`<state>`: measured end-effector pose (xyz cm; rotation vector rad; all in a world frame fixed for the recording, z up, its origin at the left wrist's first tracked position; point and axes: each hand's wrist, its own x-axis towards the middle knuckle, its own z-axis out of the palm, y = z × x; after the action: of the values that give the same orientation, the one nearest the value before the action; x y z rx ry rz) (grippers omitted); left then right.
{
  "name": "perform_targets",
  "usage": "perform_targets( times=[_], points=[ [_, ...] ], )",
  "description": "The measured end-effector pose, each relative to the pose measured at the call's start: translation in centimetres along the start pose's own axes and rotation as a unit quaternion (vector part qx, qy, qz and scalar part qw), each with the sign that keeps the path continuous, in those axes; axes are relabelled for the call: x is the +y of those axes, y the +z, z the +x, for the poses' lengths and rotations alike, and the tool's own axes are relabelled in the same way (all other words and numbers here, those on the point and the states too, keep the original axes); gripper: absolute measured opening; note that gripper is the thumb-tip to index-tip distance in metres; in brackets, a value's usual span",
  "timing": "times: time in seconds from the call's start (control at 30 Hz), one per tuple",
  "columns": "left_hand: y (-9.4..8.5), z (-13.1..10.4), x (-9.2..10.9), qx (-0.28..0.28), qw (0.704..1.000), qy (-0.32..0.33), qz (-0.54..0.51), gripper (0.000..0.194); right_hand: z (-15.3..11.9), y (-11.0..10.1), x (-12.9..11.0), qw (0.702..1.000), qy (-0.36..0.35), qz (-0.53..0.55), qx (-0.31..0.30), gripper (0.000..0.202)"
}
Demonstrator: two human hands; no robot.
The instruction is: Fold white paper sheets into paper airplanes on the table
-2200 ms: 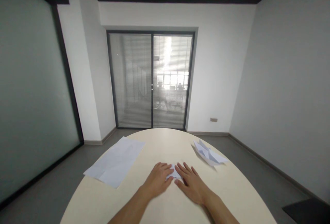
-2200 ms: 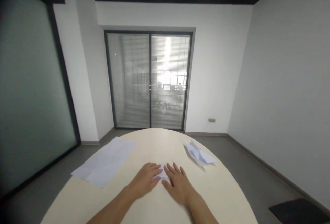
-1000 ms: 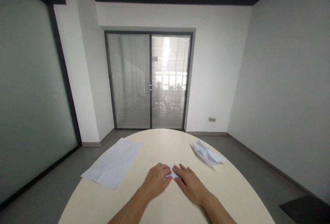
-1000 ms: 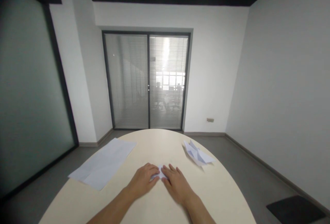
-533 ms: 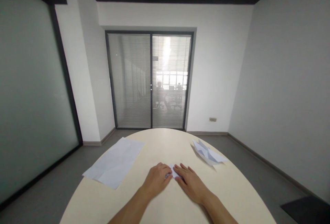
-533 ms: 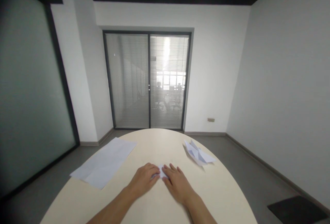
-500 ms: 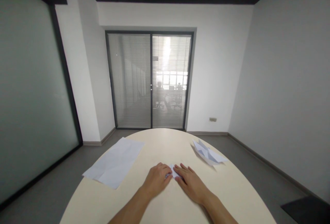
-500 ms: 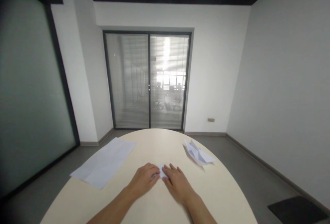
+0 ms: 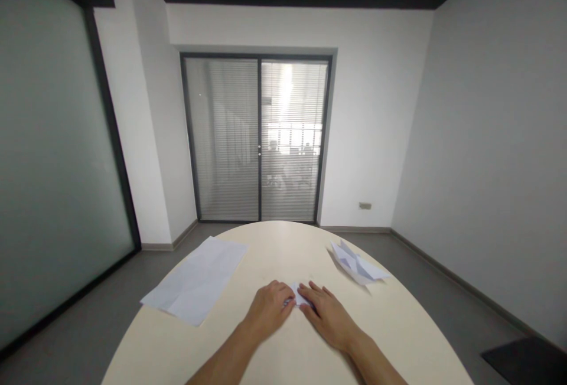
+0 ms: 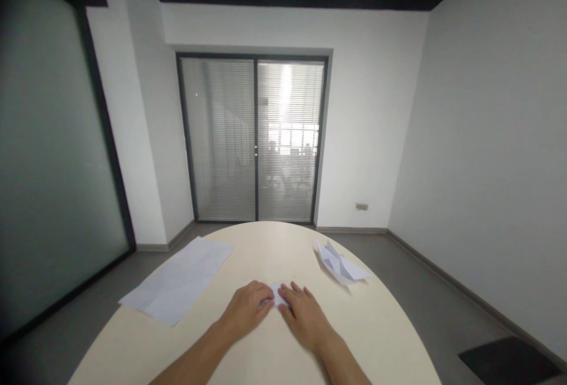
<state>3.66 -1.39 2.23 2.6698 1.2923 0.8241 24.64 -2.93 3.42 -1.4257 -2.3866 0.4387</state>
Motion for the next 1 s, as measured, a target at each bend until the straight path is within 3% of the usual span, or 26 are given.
perform_targets(
  times=[0.37,0.67,1.0],
  points=[
    [-0.95,-0.02,0.60,-0.011,1.000,0.013,0.003,0.017,-0.09,-0.62,-0.69,1.000,-0.008,-0.001,-0.002,0.049],
    [-0.40,0.03,0.37,-0.004,1.000,0.006,0.008,0.018,0.09,-0.39,-0.82,0.997,-0.042,0.008,0.069,0.042],
    [-0.68,0.11,0.62,0.004,1.000,-0.027,-0.003,0.023,0.08,-0.34,-0.92,0.996,-0.028,0.030,0.083,0.038]
  ],
)
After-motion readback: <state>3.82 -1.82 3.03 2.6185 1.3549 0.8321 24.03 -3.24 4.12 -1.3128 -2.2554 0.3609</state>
